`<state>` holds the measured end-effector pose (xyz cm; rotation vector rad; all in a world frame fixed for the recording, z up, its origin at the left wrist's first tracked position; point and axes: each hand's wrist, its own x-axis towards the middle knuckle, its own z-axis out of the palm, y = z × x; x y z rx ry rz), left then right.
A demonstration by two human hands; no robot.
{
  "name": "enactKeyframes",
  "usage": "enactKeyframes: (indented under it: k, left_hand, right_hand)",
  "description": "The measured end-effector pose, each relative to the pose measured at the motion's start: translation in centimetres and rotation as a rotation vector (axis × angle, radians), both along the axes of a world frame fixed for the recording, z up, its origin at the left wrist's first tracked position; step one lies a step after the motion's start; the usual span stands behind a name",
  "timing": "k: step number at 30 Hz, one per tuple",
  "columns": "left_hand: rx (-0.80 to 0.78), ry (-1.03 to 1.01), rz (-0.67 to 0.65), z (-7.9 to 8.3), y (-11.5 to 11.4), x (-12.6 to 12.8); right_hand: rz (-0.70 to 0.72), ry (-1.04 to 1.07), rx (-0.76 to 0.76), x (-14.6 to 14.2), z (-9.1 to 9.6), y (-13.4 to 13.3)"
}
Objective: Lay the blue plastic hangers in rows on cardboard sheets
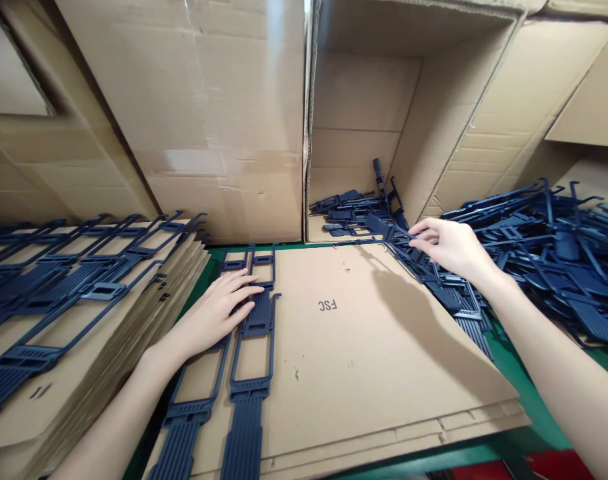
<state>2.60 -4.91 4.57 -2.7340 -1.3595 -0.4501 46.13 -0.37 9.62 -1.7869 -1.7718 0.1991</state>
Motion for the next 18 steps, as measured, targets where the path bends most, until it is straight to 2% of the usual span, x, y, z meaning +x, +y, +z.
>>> enactKeyframes:
  k: [3, 6, 11, 18]
  left_hand:
    - [0.003, -0.013, -0.004, -0.1, 0.0, 0.0]
    - [0.0, -0.025, -0.004, -0.1, 0.0, 0.0]
    - [-0.021, -0.02, 0.006, 0.1, -0.1, 0.1]
    - [-0.03, -0.014, 0.017, 0.3, -0.3, 0.2]
  right_hand:
    - [-0.108, -0.489, -0.087, -1.0, 1.2, -2.4]
    - [-0.184, -0.744, -0.199, -2.3, 1.5, -4.6]
    - [-0.264, -0.887, -0.283, -3.6, 0.6, -6.2]
    - [-0.302, -0.907, -0.288, -2.9, -0.5, -4.8]
